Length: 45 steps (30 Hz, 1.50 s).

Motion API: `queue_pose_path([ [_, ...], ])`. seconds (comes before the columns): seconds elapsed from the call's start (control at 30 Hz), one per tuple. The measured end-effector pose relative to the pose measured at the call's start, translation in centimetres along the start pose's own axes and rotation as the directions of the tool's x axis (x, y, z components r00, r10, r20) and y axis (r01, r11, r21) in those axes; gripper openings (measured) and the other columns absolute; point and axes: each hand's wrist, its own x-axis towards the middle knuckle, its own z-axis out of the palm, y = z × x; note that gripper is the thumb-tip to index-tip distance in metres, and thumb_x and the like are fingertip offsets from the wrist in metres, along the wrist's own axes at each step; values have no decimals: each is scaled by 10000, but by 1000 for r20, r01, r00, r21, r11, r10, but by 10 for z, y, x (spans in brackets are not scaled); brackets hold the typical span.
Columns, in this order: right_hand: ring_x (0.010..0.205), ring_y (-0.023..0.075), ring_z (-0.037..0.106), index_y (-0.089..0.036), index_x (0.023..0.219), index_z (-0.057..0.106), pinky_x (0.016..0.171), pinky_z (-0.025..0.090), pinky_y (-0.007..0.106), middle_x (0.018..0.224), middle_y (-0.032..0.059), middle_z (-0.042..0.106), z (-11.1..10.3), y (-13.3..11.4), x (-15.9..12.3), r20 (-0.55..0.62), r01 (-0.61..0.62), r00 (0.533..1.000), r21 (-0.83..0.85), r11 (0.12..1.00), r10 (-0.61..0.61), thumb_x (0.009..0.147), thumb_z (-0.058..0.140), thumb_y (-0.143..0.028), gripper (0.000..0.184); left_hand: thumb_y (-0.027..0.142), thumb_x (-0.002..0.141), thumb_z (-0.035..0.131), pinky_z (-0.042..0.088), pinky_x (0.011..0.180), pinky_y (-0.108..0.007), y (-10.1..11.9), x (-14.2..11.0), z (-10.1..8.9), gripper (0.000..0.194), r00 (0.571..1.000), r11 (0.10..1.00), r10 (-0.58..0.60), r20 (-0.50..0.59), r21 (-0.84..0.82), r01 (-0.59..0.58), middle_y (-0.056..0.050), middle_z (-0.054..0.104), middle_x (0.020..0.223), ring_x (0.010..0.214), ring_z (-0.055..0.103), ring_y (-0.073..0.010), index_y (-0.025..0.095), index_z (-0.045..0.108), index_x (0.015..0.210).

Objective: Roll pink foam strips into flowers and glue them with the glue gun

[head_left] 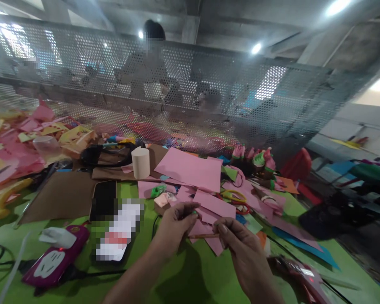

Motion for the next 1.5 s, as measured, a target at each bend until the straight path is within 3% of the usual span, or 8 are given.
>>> queue_pose_path([
  [0.13, 597, 116, 436, -196, 808, 716, 537, 350, 227, 692, 9, 592, 0, 1, -1, 5, 13, 1000, 19, 1000, -13, 771, 755, -432, 242, 377, 570, 859, 382, 511, -187, 4, -2, 2, 393, 1000, 999, -16, -13, -34, 16, -28, 663, 694, 585, 539, -94, 129, 687, 822],
  [0.33, 617, 115, 463, -191, 821, 723, 541, 362, 219, 730, 24, 616, 0, 1, -2, 7, 29, 1000, 76, 997, -30, 802, 730, -419, 229, 472, 589, 836, 321, 446, -167, 16, -7, 5, 423, 998, 1000, 3, -61, -22, -5, 38, 548, 539, 471, 440, -55, 149, 565, 630],
  [0.6, 601, 126, 469, -190, 812, 716, 529, 366, 232, 700, 24, 619, 3, -4, -4, -18, 26, 1000, 98, 995, -24, 784, 747, -406, 220, 345, 576, 867, 405, 488, -173, 21, -7, -1, 358, 989, 995, 101, -106, 31, -98, 37, 574, 622, 529, 507, -74, 154, 605, 727],
  [0.87, 636, 129, 495, -198, 805, 711, 555, 374, 231, 713, 18, 626, 4, -4, -5, -10, 19, 1000, 112, 993, -18, 789, 743, -404, 209, 528, 733, 715, 401, 532, -176, 22, -11, -1, 407, 994, 992, 42, -100, 119, -30, 2, 591, 613, 557, 502, -82, 133, 633, 672],
  [0.97, 627, 131, 496, -192, 794, 709, 555, 374, 236, 695, 18, 620, 4, -5, -6, -12, 19, 1000, 101, 995, -18, 783, 743, -419, 230, 537, 725, 718, 407, 530, -179, 23, -12, 2, 415, 996, 996, 17, -92, 85, -9, 16, 567, 598, 547, 492, -82, 143, 600, 668],
  [1.17, 607, 124, 487, -198, 791, 711, 553, 363, 239, 693, 8, 626, 5, -6, -6, 1, 27, 1000, 95, 995, -28, 795, 729, -417, 219, 365, 616, 840, 385, 495, -161, 22, -10, 3, 353, 996, 996, 69, -59, 53, -66, 51, 531, 586, 517, 470, -63, 156, 564, 683],
  [1.5, 633, 149, 493, -195, 801, 716, 537, 370, 251, 732, 40, 631, 4, -5, -4, -24, 21, 1000, 81, 996, -19, 756, 757, -443, 255, 340, 633, 817, 413, 526, -195, 18, -6, 0, 293, 999, 999, 15, -50, 32, -13, -25, 673, 705, 557, 529, -81, 140, 733, 831],
])
